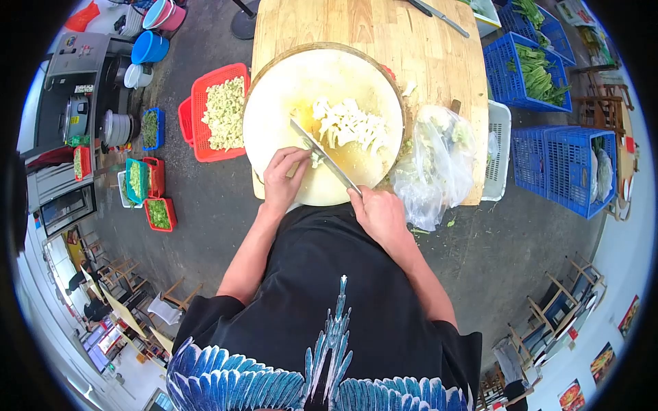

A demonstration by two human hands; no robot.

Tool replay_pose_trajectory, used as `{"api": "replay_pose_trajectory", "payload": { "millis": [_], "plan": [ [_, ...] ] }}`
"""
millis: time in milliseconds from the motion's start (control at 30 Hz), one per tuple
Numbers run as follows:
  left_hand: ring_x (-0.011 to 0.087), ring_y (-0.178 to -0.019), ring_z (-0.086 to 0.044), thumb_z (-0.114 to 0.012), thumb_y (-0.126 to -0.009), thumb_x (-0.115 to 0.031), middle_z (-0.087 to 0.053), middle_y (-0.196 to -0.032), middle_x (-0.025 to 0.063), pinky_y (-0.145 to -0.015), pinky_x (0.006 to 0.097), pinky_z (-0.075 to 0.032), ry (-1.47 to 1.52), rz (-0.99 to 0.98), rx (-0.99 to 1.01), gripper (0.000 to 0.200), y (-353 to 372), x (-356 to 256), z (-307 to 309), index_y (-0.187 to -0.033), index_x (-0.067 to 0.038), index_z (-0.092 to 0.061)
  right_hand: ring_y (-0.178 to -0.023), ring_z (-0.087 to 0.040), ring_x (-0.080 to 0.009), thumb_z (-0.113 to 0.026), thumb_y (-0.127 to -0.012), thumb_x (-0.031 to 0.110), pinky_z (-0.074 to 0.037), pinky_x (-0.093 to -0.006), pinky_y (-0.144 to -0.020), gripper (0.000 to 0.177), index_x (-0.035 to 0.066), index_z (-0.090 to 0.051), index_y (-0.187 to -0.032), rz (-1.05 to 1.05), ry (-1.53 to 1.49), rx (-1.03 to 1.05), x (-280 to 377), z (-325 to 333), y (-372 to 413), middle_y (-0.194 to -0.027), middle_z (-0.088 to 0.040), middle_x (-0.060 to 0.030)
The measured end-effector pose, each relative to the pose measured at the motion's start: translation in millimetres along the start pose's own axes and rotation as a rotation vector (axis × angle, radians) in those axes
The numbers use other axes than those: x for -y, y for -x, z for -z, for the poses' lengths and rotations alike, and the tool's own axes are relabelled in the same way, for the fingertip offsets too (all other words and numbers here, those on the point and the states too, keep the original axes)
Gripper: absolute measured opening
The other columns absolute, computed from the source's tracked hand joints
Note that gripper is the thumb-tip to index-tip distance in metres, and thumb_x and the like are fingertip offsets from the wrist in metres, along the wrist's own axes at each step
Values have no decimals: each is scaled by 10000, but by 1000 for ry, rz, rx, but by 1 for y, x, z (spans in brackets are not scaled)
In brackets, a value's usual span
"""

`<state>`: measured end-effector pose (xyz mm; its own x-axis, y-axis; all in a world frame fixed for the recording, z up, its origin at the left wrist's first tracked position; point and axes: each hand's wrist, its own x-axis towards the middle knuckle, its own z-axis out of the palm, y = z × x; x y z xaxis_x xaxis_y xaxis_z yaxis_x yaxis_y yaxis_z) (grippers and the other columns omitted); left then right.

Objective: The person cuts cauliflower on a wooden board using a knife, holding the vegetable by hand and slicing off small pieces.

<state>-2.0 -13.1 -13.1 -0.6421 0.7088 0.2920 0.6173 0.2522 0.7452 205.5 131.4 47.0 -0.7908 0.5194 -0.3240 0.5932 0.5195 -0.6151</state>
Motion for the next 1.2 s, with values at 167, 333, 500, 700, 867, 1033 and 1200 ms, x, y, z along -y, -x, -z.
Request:
{"api": "replay_pose_trajectory", "payload": {
  "millis": [167,333,500,700,867,1033,1200],
  "plan": [
    [242,-988,-777,-825,-906,84,-782,-1084,120,-856,340,-645,71,92,4,246,4,7,-5,-1122,-34,-828,-713,-732,-463,-615,-1119,355,-582,-570,-697,394,28,-771,-963,0,15,19,0,-1,1,-714,-709,-243],
    [237,-967,-788,-811,-925,80,-787,-1094,128,-858,337,-655,166,153,-44,225,10,7,-11,-1132,-10,-811,-723,-730,-475,-601,-1122,331,-582,-581,-707,377,14,-764,-1000,-16,52,76,2,12,11,-747,-720,-264],
    [192,-1020,-787,-791,-945,99,-782,-1150,119,-918,314,-671,216,218,-36,267,12,10,-12,-1197,9,-794,-718,-741,-467,-600,-1121,321,-591,-586,-702,380,11,-747,-958,-17,104,95,11,9,7,-745,-731,-256],
    [157,-1019,-757,-863,-911,37,-756,-1124,90,-977,316,-647,368,308,16,359,11,18,-9,-1252,4,-758,-696,-754,-449,-612,-1114,300,-608,-563,-676,373,6,-720,-912,22,170,49,32,-6,-12,-720,-731,-248],
    [149,-1014,-743,-883,-892,18,-738,-1111,78,-960,321,-641,211,261,8,368,14,10,-7,-1232,-4,-745,-669,-747,-445,-615,-1113,294,-605,-555,-659,367,4,-718,-913,57,165,28,32,-4,-8,-704,-725,-242],
    [136,-964,-728,-866,-918,7,-725,-1080,60,-906,302,-630,255,351,-78,347,13,13,-11,-1242,0,-741,-656,-739,-442,-622,-1108,318,-587,-559,-633,368,13,-725,-931,58,173,21,18,-1,7,-696,-721,-237],
    [80,-917,-681,-808,-996,-38,-690,-1056,-1,-830,230,-578,516,636,-203,297,15,24,-6,-1284,-32,-736,-645,-727,-439,-632,-1102,352,-574,-557,-617,355,40,-750,-981,40,185,-14,-1,11,27,-685,-710,-232]
  ]
}}
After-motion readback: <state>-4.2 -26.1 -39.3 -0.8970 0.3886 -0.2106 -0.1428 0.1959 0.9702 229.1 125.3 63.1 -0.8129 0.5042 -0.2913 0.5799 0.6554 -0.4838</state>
